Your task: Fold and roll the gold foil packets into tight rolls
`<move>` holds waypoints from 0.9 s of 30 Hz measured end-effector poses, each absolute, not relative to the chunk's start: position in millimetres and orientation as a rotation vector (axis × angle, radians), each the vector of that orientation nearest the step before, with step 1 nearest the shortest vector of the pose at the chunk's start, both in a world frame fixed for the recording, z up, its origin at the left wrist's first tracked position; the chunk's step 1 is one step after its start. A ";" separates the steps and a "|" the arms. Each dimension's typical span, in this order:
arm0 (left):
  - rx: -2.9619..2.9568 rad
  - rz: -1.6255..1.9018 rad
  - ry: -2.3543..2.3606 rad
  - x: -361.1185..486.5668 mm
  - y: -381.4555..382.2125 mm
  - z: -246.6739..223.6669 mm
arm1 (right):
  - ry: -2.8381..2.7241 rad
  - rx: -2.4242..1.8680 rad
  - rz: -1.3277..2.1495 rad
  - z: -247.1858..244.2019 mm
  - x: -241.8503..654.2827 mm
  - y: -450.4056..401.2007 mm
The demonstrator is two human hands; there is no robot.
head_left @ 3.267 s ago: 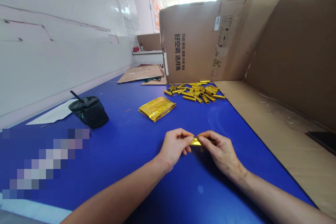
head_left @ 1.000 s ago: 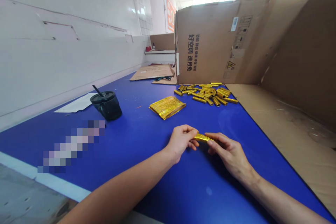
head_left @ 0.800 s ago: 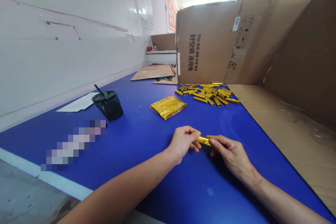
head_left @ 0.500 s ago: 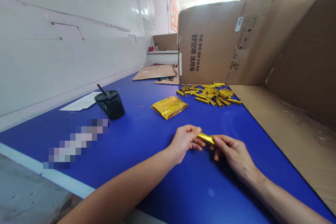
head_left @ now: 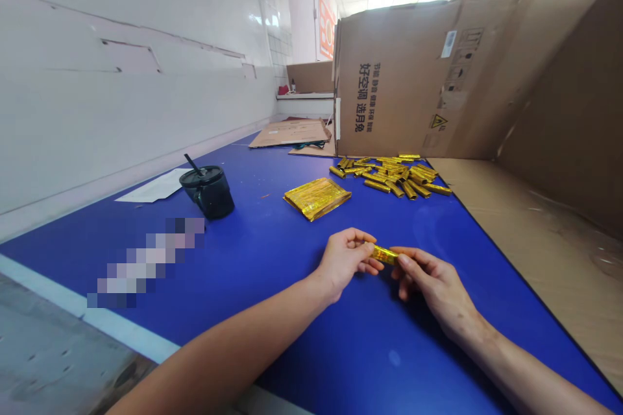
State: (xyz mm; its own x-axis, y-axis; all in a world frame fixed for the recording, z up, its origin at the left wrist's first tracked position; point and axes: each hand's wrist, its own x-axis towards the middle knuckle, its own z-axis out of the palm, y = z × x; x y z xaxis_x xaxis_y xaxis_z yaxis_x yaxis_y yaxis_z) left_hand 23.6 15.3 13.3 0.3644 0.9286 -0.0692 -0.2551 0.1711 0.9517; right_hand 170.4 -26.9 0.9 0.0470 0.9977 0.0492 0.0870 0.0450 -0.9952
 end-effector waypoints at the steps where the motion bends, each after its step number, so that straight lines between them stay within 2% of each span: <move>1: 1.081 0.978 0.799 23.7 14.6 13.2 | -1.259 -1.260 1.094 0.7 170.7 -26.7; 8: 1.239 0.891 0.763 25.7 11.4 9.1 | -1.354 -1.282 1.074 0.1 171.1 -28.2; 27: 1.148 0.885 0.795 24.7 14.5 9.1 | -1.377 -1.308 1.010 -3.0 169.6 -28.3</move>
State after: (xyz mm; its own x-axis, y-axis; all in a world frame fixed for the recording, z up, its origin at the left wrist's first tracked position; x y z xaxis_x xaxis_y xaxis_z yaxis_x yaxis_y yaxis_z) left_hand 24.7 14.5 9.1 0.4400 0.8947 -0.0768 -0.1718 0.1678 0.9707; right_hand 169.6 -28.3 -3.0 0.0245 0.9954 0.0929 0.2099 0.0857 -0.9740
